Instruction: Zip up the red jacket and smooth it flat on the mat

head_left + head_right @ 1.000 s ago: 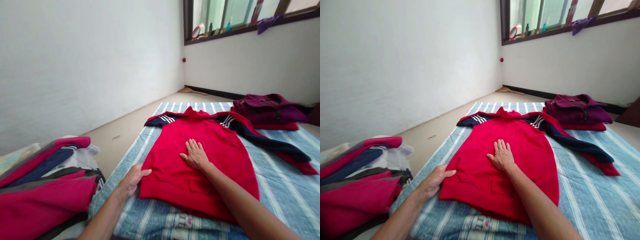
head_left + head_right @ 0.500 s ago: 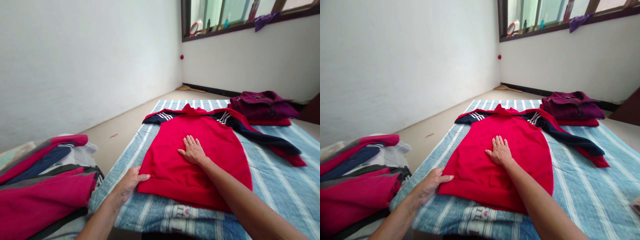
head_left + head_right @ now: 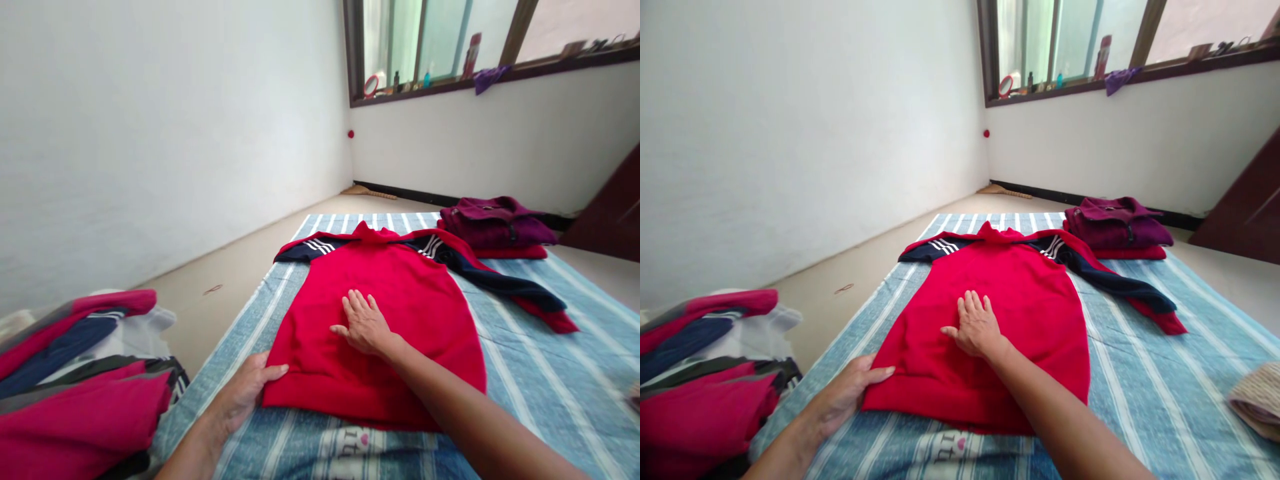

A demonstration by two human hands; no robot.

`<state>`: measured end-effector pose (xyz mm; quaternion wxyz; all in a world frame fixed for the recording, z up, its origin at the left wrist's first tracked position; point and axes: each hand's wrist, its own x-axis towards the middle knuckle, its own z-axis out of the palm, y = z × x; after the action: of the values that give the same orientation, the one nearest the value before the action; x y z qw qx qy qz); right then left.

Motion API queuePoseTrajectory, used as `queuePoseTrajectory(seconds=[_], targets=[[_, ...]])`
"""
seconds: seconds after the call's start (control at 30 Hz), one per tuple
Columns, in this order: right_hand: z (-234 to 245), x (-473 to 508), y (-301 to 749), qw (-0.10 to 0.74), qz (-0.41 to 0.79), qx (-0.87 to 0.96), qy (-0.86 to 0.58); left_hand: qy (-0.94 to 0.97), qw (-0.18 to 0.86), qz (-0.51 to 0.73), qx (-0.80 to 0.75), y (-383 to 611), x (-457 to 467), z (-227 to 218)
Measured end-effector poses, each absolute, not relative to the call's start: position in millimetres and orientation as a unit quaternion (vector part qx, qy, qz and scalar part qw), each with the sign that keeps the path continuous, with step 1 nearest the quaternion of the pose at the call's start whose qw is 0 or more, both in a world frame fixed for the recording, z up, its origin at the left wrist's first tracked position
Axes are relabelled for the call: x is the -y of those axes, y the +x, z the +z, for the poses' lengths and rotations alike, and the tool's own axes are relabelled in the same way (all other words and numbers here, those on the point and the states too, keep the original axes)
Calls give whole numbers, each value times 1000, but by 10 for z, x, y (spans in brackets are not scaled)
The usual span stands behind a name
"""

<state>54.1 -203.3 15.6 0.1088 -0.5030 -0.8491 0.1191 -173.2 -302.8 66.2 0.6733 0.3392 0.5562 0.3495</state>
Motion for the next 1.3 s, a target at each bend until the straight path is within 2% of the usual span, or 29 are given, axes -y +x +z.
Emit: queuePoseTrajectory(seconds=[0.73,1.0,1.3], targets=[[77,2280,454,170,148,848,-480,260,681,358,-584,-1693,3008,706],[339,2624,587,196,153,853,-460,247,685,359,-584,-1653,3022,770],[212,3166,840,164,173,868,-435,261,659,360,-607,-1614,3022,782]])
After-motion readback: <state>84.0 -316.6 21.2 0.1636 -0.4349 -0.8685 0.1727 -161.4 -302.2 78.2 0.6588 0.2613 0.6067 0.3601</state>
